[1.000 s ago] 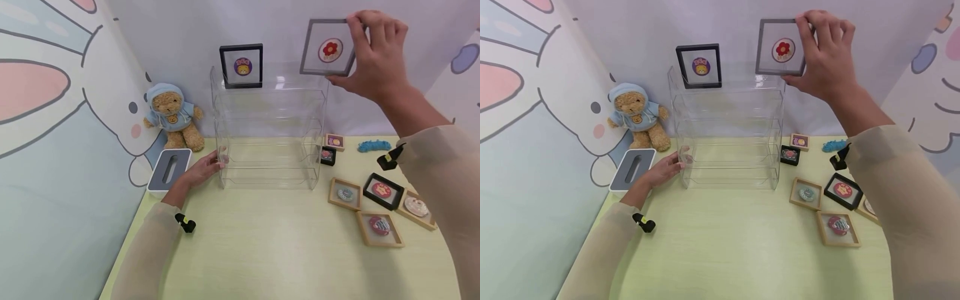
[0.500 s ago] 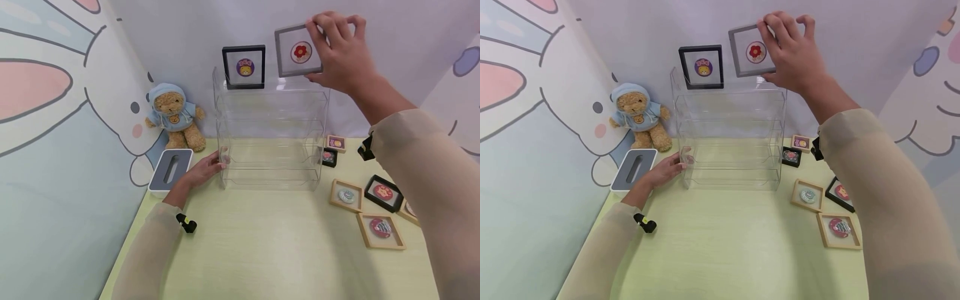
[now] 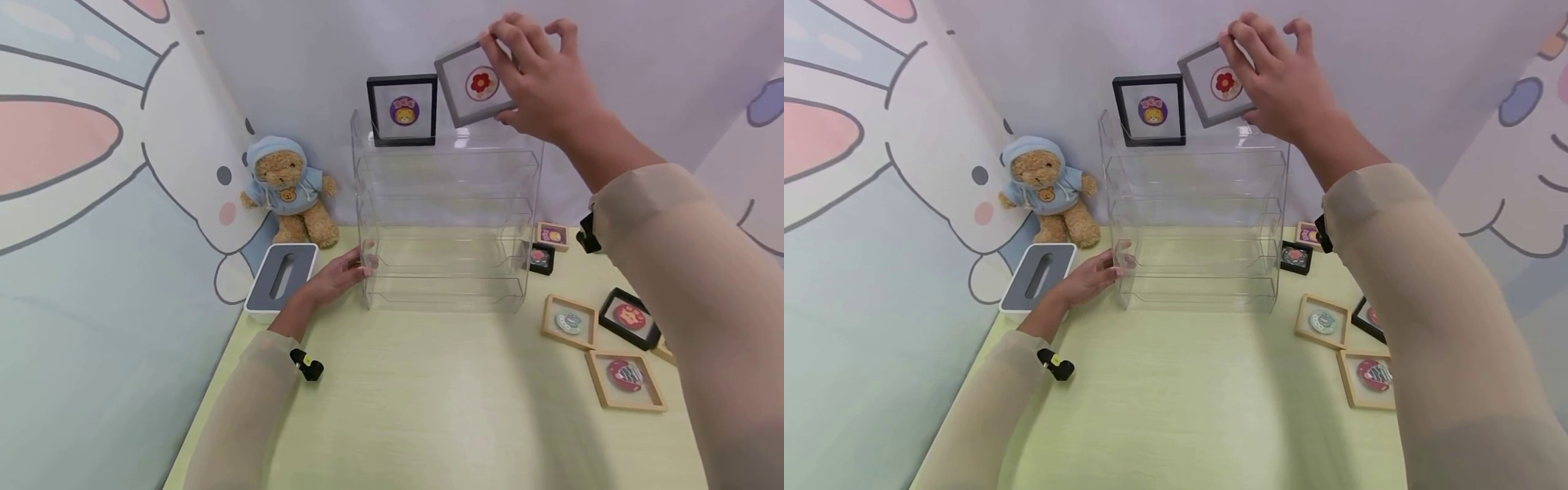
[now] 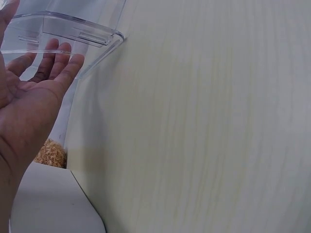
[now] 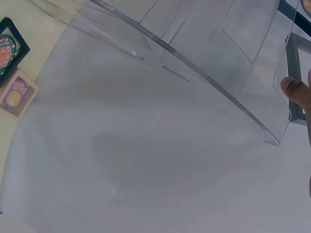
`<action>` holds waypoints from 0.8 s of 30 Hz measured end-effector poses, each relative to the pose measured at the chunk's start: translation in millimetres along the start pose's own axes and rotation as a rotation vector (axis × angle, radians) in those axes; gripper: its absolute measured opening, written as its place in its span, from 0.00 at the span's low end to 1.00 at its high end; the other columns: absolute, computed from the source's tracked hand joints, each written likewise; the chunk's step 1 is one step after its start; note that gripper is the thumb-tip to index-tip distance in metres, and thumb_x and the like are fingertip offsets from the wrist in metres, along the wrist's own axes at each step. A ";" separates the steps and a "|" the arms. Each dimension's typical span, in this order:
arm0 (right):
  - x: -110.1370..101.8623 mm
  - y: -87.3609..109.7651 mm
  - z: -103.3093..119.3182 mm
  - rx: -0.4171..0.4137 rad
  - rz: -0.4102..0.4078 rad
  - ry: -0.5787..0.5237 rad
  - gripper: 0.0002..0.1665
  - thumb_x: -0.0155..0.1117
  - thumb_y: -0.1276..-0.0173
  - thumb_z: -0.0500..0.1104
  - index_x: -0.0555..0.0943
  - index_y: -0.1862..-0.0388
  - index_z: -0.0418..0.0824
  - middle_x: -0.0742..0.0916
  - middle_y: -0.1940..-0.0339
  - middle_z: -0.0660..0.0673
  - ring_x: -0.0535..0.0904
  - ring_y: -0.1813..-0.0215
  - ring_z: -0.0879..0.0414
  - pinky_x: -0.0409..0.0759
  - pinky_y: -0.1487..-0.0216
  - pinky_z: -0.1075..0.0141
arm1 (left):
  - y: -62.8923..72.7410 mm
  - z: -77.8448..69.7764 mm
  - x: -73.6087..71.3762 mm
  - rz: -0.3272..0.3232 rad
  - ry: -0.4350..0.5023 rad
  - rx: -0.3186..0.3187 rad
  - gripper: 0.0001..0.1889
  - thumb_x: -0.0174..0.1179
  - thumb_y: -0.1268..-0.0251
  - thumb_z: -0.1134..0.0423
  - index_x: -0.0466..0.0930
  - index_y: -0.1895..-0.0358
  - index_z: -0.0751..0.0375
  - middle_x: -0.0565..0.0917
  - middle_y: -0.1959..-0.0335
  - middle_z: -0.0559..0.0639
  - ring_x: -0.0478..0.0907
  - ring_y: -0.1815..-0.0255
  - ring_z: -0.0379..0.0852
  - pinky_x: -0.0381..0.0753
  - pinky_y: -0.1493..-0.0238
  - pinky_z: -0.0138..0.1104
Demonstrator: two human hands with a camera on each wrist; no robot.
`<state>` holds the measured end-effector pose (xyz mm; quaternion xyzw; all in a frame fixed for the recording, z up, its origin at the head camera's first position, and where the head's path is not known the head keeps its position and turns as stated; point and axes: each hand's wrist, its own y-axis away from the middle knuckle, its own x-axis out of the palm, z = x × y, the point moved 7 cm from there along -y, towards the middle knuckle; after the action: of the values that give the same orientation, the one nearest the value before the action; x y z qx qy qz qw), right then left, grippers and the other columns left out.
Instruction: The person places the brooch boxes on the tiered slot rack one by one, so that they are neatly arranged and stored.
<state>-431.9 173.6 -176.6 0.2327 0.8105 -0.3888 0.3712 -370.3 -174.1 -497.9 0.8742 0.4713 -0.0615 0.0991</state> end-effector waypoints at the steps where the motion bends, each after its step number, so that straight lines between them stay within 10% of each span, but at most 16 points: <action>1: 1.8 -0.7 0.7 0.000 0.013 0.004 0.74 0.81 0.33 0.45 0.39 0.06 0.40 0.53 0.07 0.32 0.45 0.07 0.37 0.54 0.15 0.27 | 0.0 0.3 0.2 -0.002 -0.006 0.000 0.40 0.58 0.12 0.58 0.50 0.07 0.48 0.71 0.17 0.67 0.65 0.13 0.65 0.62 0.12 0.57; 24: 16.4 0.3 12.1 -0.083 0.055 0.008 0.73 0.82 0.30 0.50 0.39 0.05 0.40 0.55 0.08 0.31 0.44 0.06 0.37 0.56 0.18 0.29 | 0.3 -0.7 2.5 0.004 0.001 0.004 0.39 0.56 0.11 0.63 0.49 0.07 0.50 0.70 0.17 0.68 0.65 0.14 0.65 0.63 0.12 0.56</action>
<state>-436.8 165.5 -194.7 0.2409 0.8207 -0.3435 0.3877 -368.7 -172.1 -497.7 0.8753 0.4696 -0.0619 0.0972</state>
